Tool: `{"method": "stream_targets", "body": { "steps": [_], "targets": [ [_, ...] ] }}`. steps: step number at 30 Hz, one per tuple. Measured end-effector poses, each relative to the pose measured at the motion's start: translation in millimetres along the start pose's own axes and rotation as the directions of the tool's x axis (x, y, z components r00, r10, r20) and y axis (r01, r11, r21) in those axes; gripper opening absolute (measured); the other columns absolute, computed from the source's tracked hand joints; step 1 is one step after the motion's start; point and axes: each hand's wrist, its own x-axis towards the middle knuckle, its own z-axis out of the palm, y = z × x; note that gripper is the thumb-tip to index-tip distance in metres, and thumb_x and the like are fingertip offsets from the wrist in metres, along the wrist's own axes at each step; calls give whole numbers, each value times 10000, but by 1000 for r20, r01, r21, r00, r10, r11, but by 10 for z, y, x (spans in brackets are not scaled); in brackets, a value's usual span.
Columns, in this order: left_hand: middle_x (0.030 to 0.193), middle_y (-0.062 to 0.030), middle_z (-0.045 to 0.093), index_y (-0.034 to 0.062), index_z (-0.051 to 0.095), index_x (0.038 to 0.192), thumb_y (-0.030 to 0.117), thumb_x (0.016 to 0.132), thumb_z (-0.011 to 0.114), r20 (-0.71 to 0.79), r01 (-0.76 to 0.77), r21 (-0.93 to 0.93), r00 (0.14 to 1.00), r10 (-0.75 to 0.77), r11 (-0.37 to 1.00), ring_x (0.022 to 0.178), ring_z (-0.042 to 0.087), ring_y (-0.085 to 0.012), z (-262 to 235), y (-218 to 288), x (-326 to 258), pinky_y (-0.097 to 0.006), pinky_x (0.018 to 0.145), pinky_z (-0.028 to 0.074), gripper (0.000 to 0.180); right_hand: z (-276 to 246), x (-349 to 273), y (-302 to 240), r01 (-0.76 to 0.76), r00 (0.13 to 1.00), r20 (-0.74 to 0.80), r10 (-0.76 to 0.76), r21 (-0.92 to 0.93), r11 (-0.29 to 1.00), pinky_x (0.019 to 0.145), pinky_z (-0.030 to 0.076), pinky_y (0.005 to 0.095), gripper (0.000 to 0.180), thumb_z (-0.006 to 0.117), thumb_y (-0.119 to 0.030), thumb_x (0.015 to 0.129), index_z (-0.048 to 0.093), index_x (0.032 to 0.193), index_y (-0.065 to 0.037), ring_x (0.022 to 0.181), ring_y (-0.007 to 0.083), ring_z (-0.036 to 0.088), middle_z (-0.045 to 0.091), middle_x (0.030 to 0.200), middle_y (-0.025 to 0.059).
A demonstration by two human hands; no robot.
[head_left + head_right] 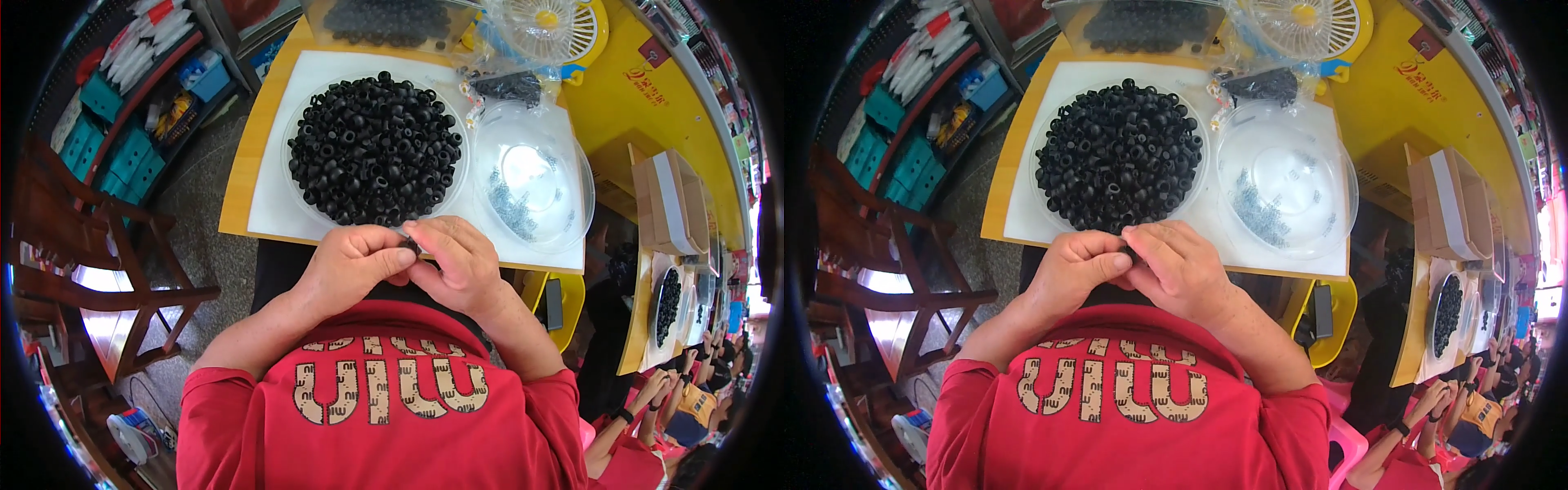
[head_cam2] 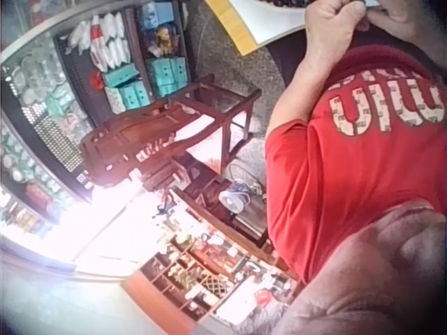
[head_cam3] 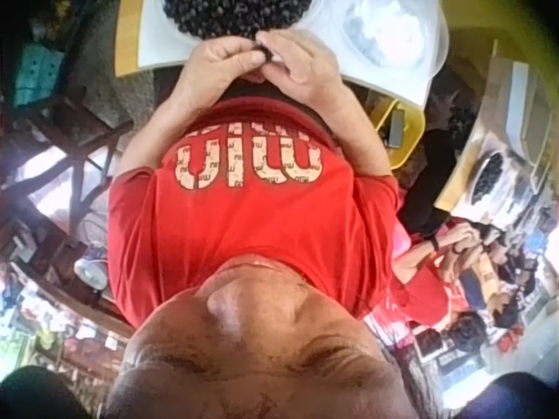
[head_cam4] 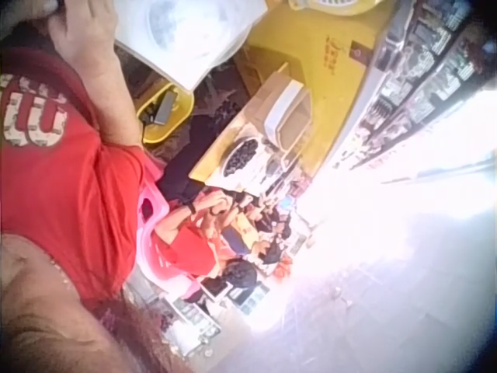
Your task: The person pours black plastic pieces from a clear container into a plastic tray. The person then picks up small pins and presses them into the black plastic pieces by hand.
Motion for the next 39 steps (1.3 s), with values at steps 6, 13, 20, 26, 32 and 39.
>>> {"method": "stream_targets", "body": {
  "steps": [6, 13, 20, 26, 32, 39],
  "targets": [
    [753, -24, 598, -13, 606, 880, 134, 834, 580, -51, 33, -24, 998, -34, 999, 697, 545, -66, 42, 34, 65, -199, 648, 457, 156, 53, -13, 65, -15, 999, -43, 16, 8, 1000, 641, 502, 303, 436, 704, 14, 553, 572, 968, -6, 752, 250, 614, 624, 895, 113],
    [818, -32, 632, -16, 610, 952, 98, 807, 597, -185, -133, 183, 968, 168, 974, 736, 562, -57, 81, 9, 28, -192, 653, 453, 185, 65, -2, 46, -16, 997, -79, 17, 22, 1000, 672, 500, 308, 446, 700, 39, 551, 574, 975, -8, 776, 251, 617, 624, 916, 110],
    [792, -14, 637, -2, 617, 952, 81, 791, 605, -172, -321, 452, 884, 434, 832, 709, 548, -36, 114, -8, 62, -194, 606, 451, 182, 97, -8, 96, 9, 992, -127, -7, 21, 1000, 669, 497, 305, 484, 701, 37, 548, 579, 1014, -7, 782, 255, 613, 621, 930, 116],
    [776, -1, 618, -5, 618, 911, 66, 790, 589, -202, -252, 275, 928, 312, 928, 701, 536, -24, 78, -25, 92, -177, 614, 446, 144, 94, 26, 74, 19, 995, -100, -22, -38, 999, 669, 499, 316, 480, 709, -1, 552, 549, 1004, 0, 782, 253, 603, 606, 933, 108],
    [792, -4, 618, -6, 620, 900, 75, 795, 585, -216, -161, 86, 960, 176, 983, 711, 534, -27, 84, 17, 93, -173, 633, 444, 137, 93, 19, 49, 18, 997, -78, -23, -64, 998, 676, 495, 321, 476, 708, -4, 554, 546, 1002, 4, 786, 252, 599, 601, 935, 105],
    [841, -24, 622, -17, 614, 931, 64, 826, 567, -205, -186, 227, 950, 234, 956, 753, 557, -62, 30, -12, 109, -193, 652, 459, 141, 104, 61, 5, -23, 999, -40, 20, -79, 997, 707, 487, 317, 468, 703, -14, 555, 540, 993, 6, 815, 251, 594, 599, 931, 113]
  ]
}}
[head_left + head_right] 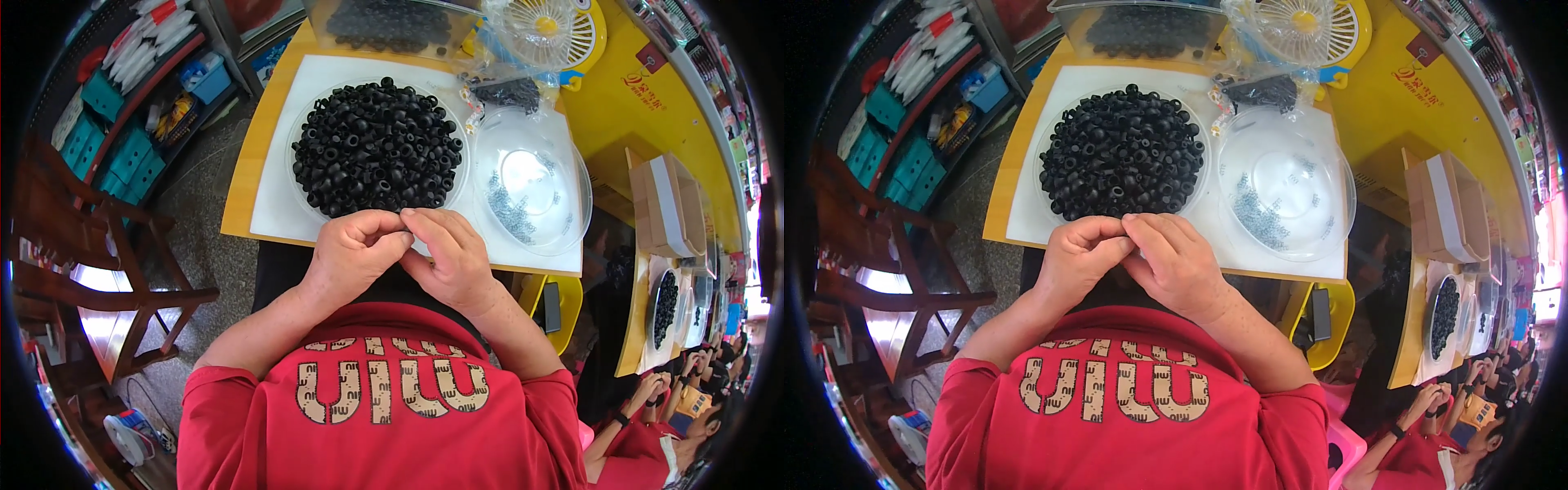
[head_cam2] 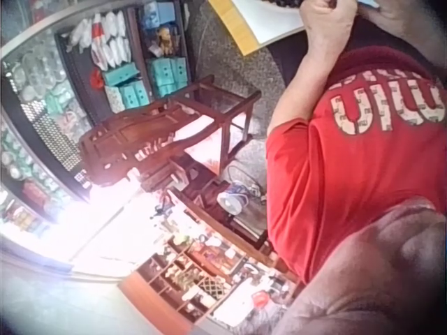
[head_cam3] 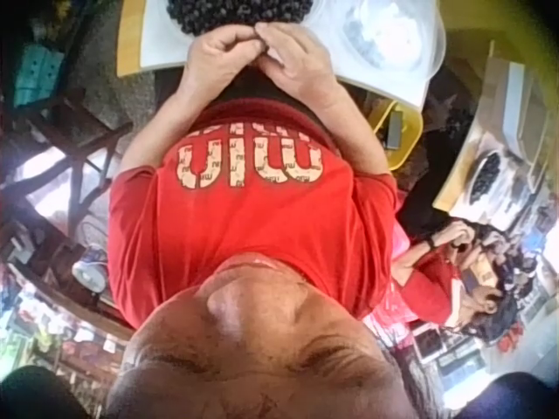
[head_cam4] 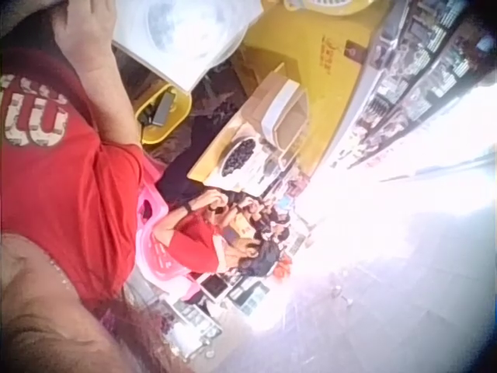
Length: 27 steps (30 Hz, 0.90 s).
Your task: The person pours black plastic pieces from a clear container into a plastic tray. The person then picks up small pins and presses them into the black plastic pieces by hand.
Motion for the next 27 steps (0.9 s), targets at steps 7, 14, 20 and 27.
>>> {"method": "stream_targets", "body": {
  "steps": [7, 14, 20, 27],
  "targets": [
    [731, -20, 624, -4, 628, 850, 86, 779, 585, -24, -35, 123, 999, 38, 992, 669, 538, -29, 5, 0, -24, -186, 593, 443, 123, -120, 99, -41, -39, 965, 246, 92, -212, 976, 639, 467, 317, 399, 686, -136, 599, 547, 948, -3, 719, 232, 576, 594, 817, 93],
    [758, -46, 636, -12, 623, 862, 95, 787, 595, 54, -12, 191, 999, 2, 981, 702, 576, -65, -20, 106, -43, -208, 620, 460, 134, -182, 160, -19, 87, 906, 418, 56, -317, 945, 525, 437, 309, 246, 641, -257, 651, 484, 672, -68, 573, 207, 547, 537, 597, 57],
    [722, -96, 623, 22, 624, 841, 157, 800, 598, 169, -54, 243, 986, 13, 968, 656, 588, -128, -101, 170, -84, -253, 594, 454, 144, -190, 114, -10, 79, 913, 404, 55, -310, 948, 496, 443, 323, 249, 675, -266, 594, 517, 636, -78, 516, 217, 550, 539, 554, 46],
    [623, -118, 552, 29, 578, 712, 173, 792, 597, 285, -309, 420, 938, 199, 853, 590, 547, -289, -112, 152, -105, -338, 536, 432, 165, -219, 79, -23, 131, 896, 444, -11, -239, 962, 483, 438, 325, 265, 669, -279, 596, 489, 592, -85, 493, 221, 545, 527, 527, 51]
  ]
}}
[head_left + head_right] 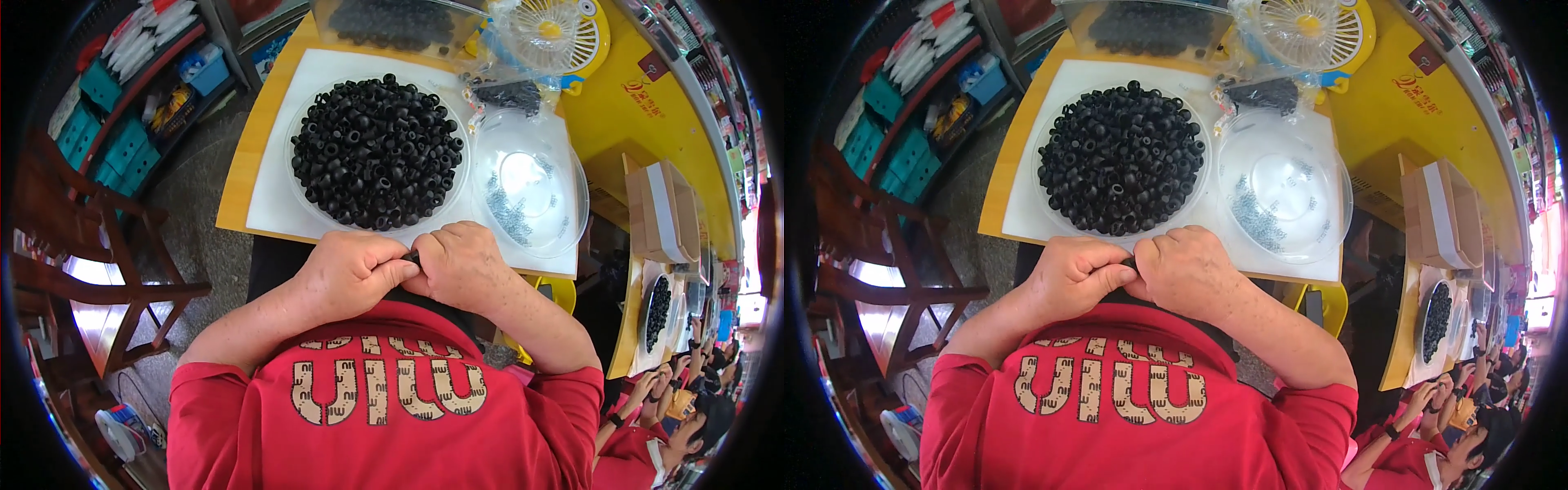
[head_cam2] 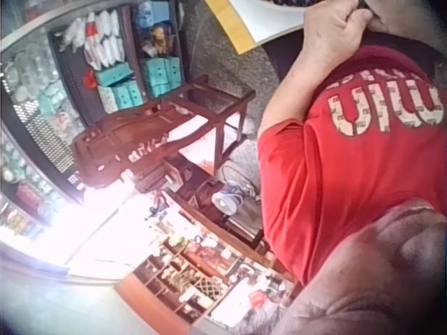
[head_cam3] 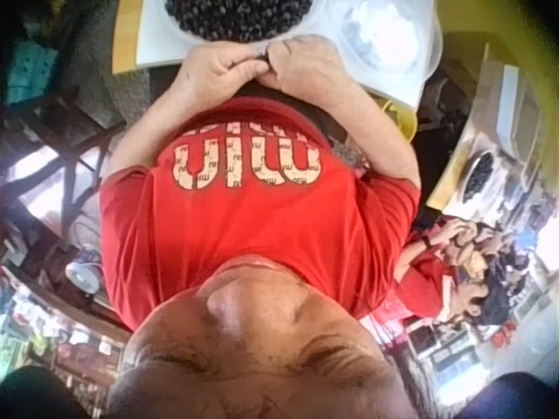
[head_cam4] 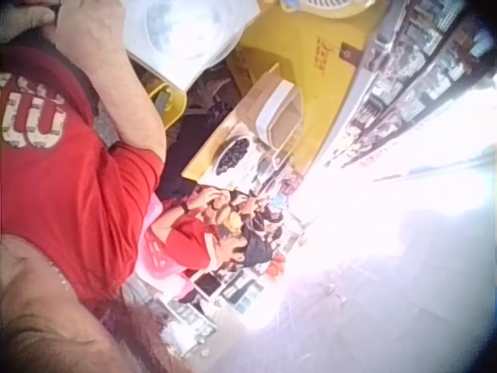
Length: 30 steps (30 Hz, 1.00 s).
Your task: The person pours black plastic pieces from a clear container into a plastic tray. The person then picks up small pins and presses them into the black plastic pieces by hand.
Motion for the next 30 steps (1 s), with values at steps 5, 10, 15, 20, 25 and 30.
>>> {"method": "stream_targets", "body": {
  "steps": [5, 10, 15, 20, 25, 30],
  "targets": [
    [623, -113, 555, 38, 563, 676, 189, 785, 598, 18, -39, 57, 999, 38, 998, 601, 551, -293, -8, -4, 31, -363, 534, 429, 189, 26, -5, -2, 23, 1000, 18, -23, 34, 999, 464, 427, 324, 261, 664, -262, 583, 467, 569, -91, 443, 222, 519, 501, 483, 44],
    [631, -118, 557, 36, 558, 675, 201, 778, 600, 67, -46, 73, 997, 41, 996, 604, 553, -296, -34, -30, 43, -369, 532, 425, 199, 21, -6, -25, 34, 996, 82, -35, 6, 999, 474, 444, 321, 263, 635, -278, 652, 477, 596, -76, 463, 209, 547, 506, 484, 52],
    [661, -142, 567, 29, 586, 738, 188, 783, 581, 71, 109, -5, 992, -109, 994, 605, 566, -277, -158, 45, 98, -338, 531, 427, 166, -73, 52, -18, -48, 997, 58, 44, 73, 996, 499, 454, 346, 280, 630, -309, 689, 516, 679, -55, 500, 238, 563, 534, 524, 73],
    [604, -13, 570, 36, 618, 771, 203, 787, 596, -190, 246, -323, 929, -317, 914, 526, 526, -81, -725, -49, 600, -221, 508, 434, 169, -294, -144, 163, -516, 855, 114, 505, 111, 849, 550, 460, 331, 262, 634, -258, 745, 591, 897, -49, 597, 256, 589, 582, 628, 101],
    [885, -89, 556, -39, 541, 950, 405, 803, 584, -474, -143, -70, 875, 93, 987, 767, 565, -145, -1585, 143, 1819, -261, 681, 472, 470, -353, -309, 295, -577, 807, -26, 590, 184, 796, 569, 466, 364, 213, 592, -248, 782, 583, 882, -60, 620, 287, 596, 599, 656, 121],
    [770, -47, 594, 23, 599, 932, 274, 789, 593, -217, 116, 116, 972, -89, 987, 701, 574, -124, -1138, -21, 1629, -255, 658, 465, 290, -433, -583, 498, -704, 690, -69, 721, 165, 690, 574, 465, 356, 185, 585, -218, 789, 588, 851, -43, 626, 293, 594, 594, 660, 139]
  ]
}}
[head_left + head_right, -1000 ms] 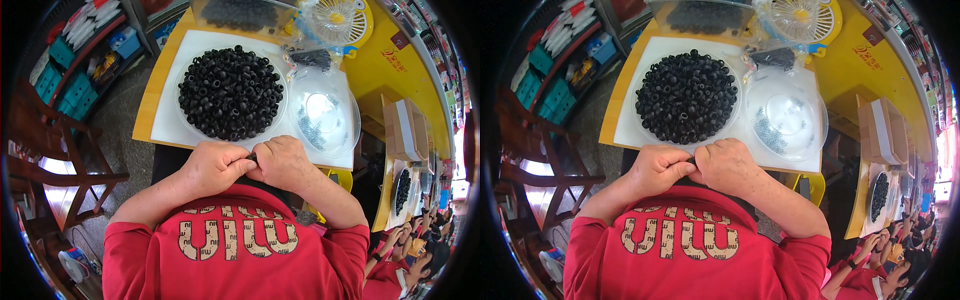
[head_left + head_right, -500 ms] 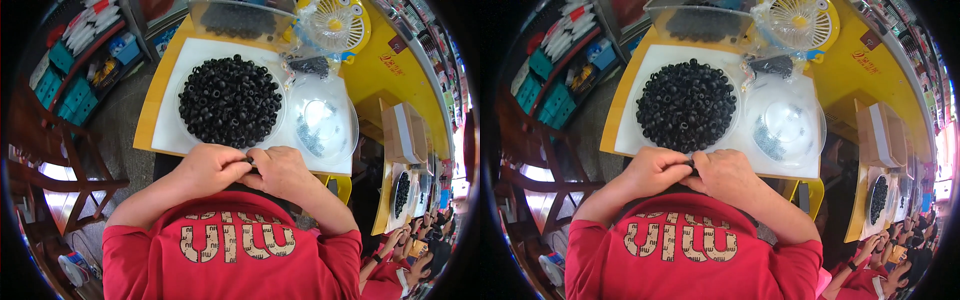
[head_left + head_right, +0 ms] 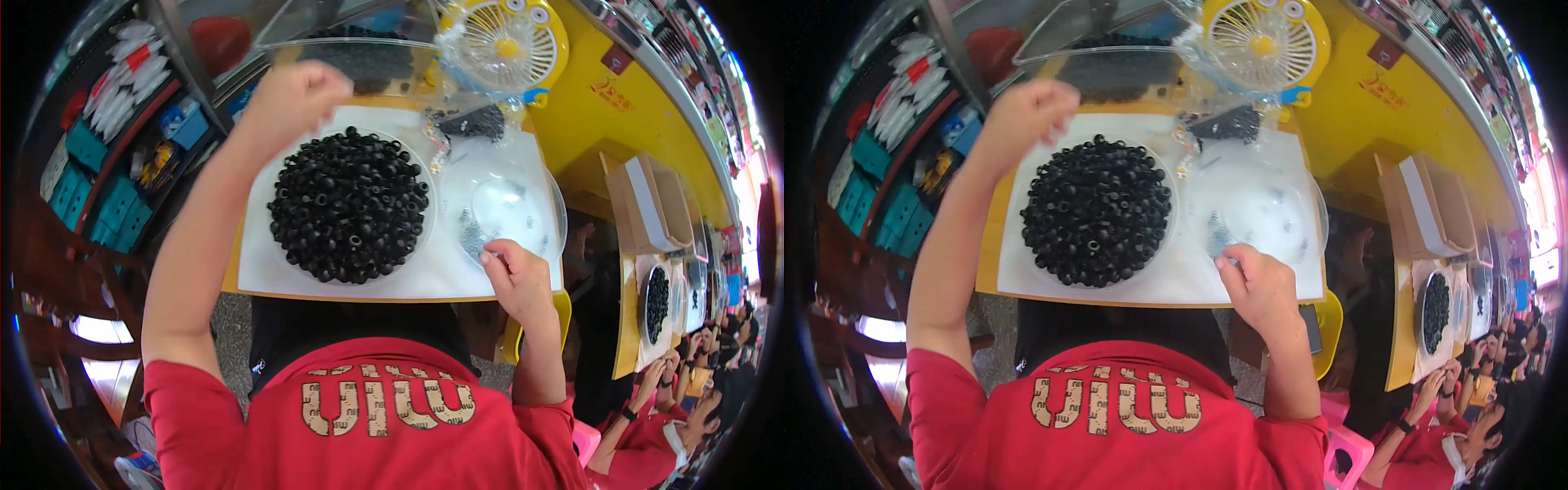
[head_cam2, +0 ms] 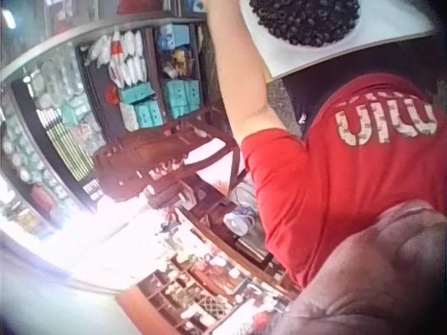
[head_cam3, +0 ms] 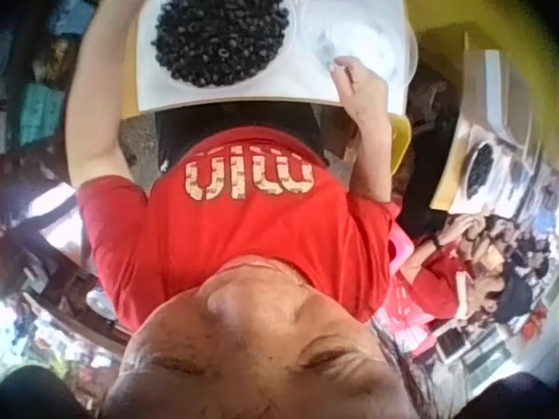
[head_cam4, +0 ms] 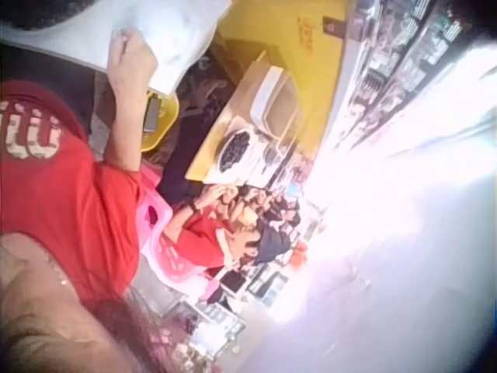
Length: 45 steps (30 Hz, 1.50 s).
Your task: The person pours black plastic pieces from a clear container into a plastic tray. The person then picks up small pins and presses them into the black plastic pieces by hand.
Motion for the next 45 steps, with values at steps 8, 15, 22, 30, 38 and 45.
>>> {"method": "stream_targets", "body": {
  "steps": [8, 15, 22, 30, 38, 45],
  "targets": [
    [842, -114, 566, 61, 593, 940, 118, 757, 579, 129, -266, 567, 963, 235, 779, 773, 563, -287, 500, -154, -497, -353, 671, 453, 192, -44, 109, 265, -91, 991, -101, 94, 27, 995, 642, 477, 346, 141, 561, -158, 798, 586, 865, -37, 698, 306, 602, 613, 744, 151],
    [844, -94, 533, 57, 563, 886, 109, 754, 571, 200, -291, 654, 957, 212, 698, 799, 563, -267, 527, -110, -498, -377, 678, 468, 142, 221, 419, 352, 68, 998, -14, -68, 12, 998, 703, 460, 380, 151, 544, -119, 776, 584, 892, -31, 802, 321, 573, 594, 818, 164],
    [864, -114, 542, 51, 577, 878, 88, 739, 568, 159, -242, 602, 970, 183, 761, 791, 550, -297, 516, -175, -499, -369, 691, 443, 143, 448, 842, 143, 77, 976, 219, 0, -344, 936, 763, 453, 397, 252, 524, -95, 760, 582, 1001, -48, 855, 319, 556, 583, 872, 159],
    [820, -112, 566, 50, 603, 858, 112, 746, 571, 70, -195, 489, 980, 185, 850, 776, 566, -272, 460, -106, -616, -343, 677, 451, 132, 541, 898, 100, 157, 960, 272, -72, -307, 939, 780, 443, 397, 212, 533, -107, 730, 588, 917, -25, 861, 316, 551, 581, 856, 161],
    [841, -87, 557, 78, 596, 879, 145, 746, 572, 201, -340, 572, 941, 274, 746, 789, 575, -265, 881, 62, -537, -372, 660, 478, 150, 460, 758, 99, 45, 979, 205, 7, -246, 968, 733, 451, 412, 146, 482, -38, 715, 536, 847, -5, 816, 318, 563, 579, 811, 173],
    [859, -143, 567, 27, 604, 814, 148, 728, 550, 366, -350, 707, 925, 106, 614, 810, 593, -281, 1270, 116, -219, -384, 671, 491, 157, 367, 597, 290, -65, 997, -19, 73, 255, 965, 697, 474, 324, 143, 541, -71, 757, 584, 881, -15, 762, 258, 607, 618, 824, 164]
  ]
}}
